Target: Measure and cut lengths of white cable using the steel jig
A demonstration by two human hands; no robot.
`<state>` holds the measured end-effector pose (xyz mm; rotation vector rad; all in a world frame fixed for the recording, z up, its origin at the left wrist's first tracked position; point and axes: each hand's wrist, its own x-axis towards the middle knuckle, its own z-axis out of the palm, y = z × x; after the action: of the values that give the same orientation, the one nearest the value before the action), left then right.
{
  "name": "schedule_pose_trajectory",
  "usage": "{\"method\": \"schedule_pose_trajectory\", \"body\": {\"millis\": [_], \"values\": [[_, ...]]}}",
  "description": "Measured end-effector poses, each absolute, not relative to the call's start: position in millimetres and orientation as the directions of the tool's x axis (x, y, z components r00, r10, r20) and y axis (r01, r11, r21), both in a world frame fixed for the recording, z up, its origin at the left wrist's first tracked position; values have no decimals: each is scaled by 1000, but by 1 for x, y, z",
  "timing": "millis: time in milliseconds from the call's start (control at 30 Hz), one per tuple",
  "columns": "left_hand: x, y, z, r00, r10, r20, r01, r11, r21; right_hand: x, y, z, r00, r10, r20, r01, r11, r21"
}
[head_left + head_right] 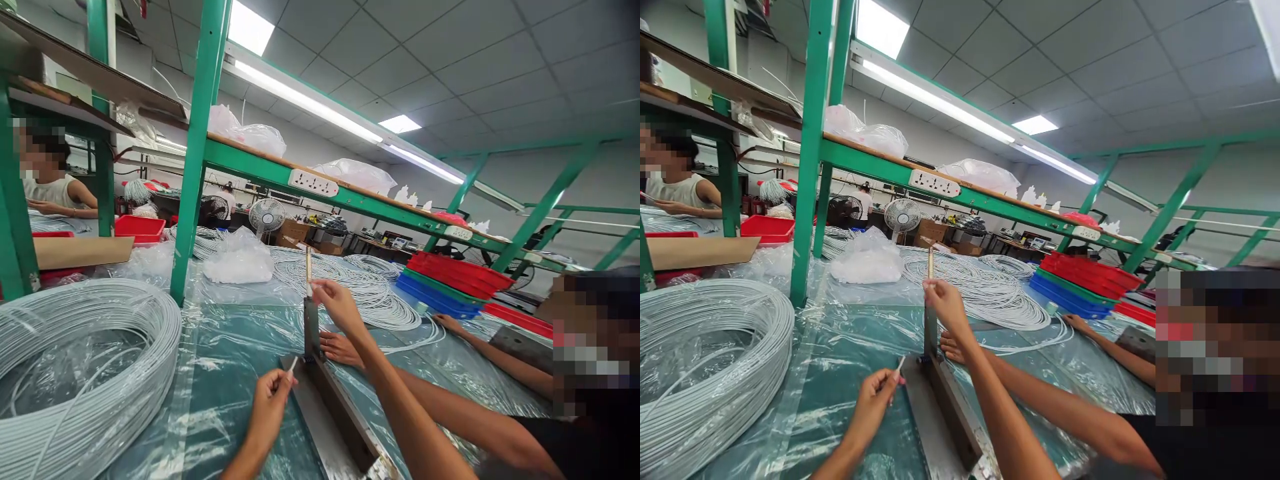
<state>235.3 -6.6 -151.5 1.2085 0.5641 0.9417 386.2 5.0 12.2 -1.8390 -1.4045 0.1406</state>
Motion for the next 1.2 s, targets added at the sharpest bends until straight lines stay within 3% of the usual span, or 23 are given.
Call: {"method": "schedule_pose_trajectory", "body": {"millis": [67,167,200,267,367,433,567,667,833,1000,1100,1200], "values": [[228,-7,-136,486,869,89,-377,117,919,364,-41,-3,286,929,234,727,-51,-685],[219,-16,-111,438,896,70,-517,187,835,332,-100,-48,14,976,-217,596,-183,-782],[218,-22,-103,434,899,65,-560,212,801,322,-112,-68,5,967,-254,578,-210,-789],[218,-34,-88,445,893,63,-633,264,727,304,-125,-106,-40,973,-228,569,-165,-805],[222,-53,-70,489,869,75,-683,328,652,286,-125,-145,-171,974,-149,260,-101,-960],[221,-62,-63,526,841,131,-645,293,705,283,-124,-151,-120,987,-102,85,-93,-992],[206,-67,-63,651,703,288,-361,-48,931,299,-138,-131,162,986,-42,-57,-34,-998],[192,-59,-72,761,598,253,-157,-208,965,316,-155,-115,312,949,-44,-84,-19,-996],[187,-46,-82,868,463,182,-187,-36,982,318,-167,-109,402,911,-95,-193,-17,-981],[184,-45,-75,976,181,120,-126,22,992,297,-148,-91,443,896,-8,-255,118,-960],[169,-34,-60,913,383,139,-218,172,961,279,-144,-88,576,814,79,-163,209,-964],[147,-18,-37,734,637,236,-564,376,735,242,-147,-111,647,747,153,-54,246,-968]]}}
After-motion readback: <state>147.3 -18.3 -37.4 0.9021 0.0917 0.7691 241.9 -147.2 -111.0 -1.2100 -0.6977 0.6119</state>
